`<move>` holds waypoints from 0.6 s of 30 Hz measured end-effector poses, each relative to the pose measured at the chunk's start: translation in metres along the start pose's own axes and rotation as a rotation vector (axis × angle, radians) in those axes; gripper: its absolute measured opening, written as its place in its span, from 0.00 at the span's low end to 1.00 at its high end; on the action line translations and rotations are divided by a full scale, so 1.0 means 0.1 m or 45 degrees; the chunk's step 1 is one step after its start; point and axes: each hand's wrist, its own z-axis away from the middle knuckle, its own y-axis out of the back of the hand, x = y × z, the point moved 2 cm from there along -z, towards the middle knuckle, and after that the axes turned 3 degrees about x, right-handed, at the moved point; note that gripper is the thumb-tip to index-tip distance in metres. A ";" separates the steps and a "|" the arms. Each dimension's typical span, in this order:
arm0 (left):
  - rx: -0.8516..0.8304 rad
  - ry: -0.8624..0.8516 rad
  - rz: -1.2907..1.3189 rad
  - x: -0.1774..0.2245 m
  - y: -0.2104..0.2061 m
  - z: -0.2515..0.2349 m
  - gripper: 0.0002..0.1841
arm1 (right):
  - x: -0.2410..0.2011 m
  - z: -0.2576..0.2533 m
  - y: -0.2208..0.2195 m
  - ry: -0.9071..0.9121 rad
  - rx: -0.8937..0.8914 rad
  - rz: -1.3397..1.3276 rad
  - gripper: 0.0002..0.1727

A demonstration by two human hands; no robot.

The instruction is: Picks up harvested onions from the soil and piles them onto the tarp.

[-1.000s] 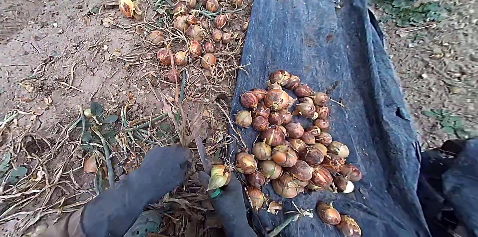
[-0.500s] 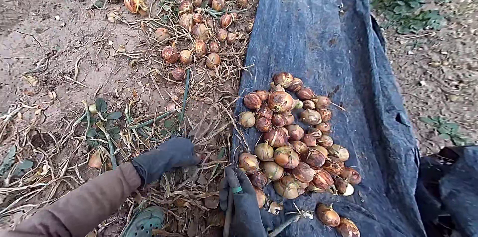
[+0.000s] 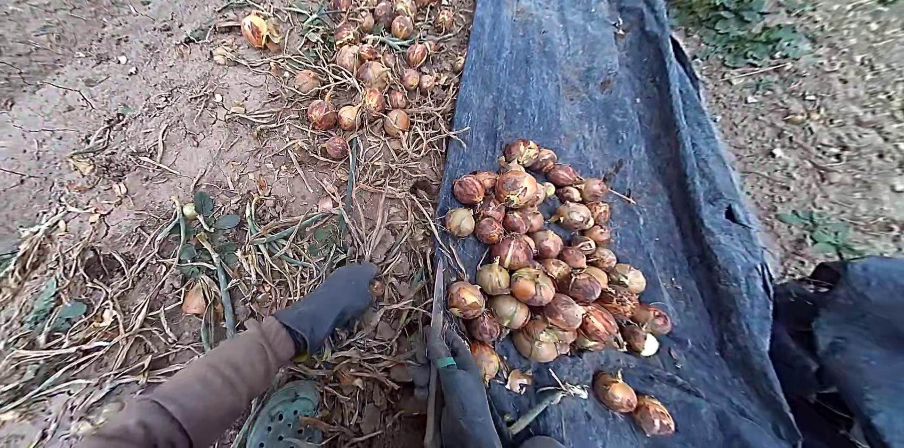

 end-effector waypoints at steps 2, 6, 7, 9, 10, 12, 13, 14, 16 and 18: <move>-0.064 -0.059 0.049 0.01 0.01 0.08 0.16 | 0.06 0.04 0.07 -0.016 0.017 -0.014 0.22; 0.008 -0.246 0.263 0.12 0.14 0.63 0.13 | 0.14 0.01 -0.12 0.036 -0.208 0.154 0.23; 0.044 -0.315 0.238 0.23 0.20 0.82 0.12 | 0.14 0.02 -0.19 0.105 -0.308 0.183 0.22; 0.022 -0.342 0.087 0.44 0.33 1.16 0.14 | 0.11 0.06 -0.37 0.209 -0.448 0.184 0.23; -0.058 -0.287 0.044 0.51 0.42 1.30 0.16 | 0.07 0.06 -0.48 0.259 -0.456 0.204 0.25; -0.102 -0.225 0.072 0.49 0.54 1.43 0.17 | -0.01 0.05 -0.67 0.337 -0.413 0.288 0.27; -0.054 -0.242 0.094 0.40 0.57 1.44 0.15 | -0.04 0.03 -0.75 0.357 -0.404 0.321 0.25; -0.001 -0.248 0.071 0.32 0.59 1.42 0.13 | -0.05 0.00 -0.81 0.411 -0.404 0.363 0.25; -0.034 -0.087 -0.007 0.27 0.81 1.43 0.13 | -0.06 -0.05 -0.87 0.597 -0.432 0.453 0.25; -0.036 0.276 -0.082 0.11 1.15 1.35 0.17 | -0.11 -0.17 -0.81 0.781 -0.438 0.426 0.25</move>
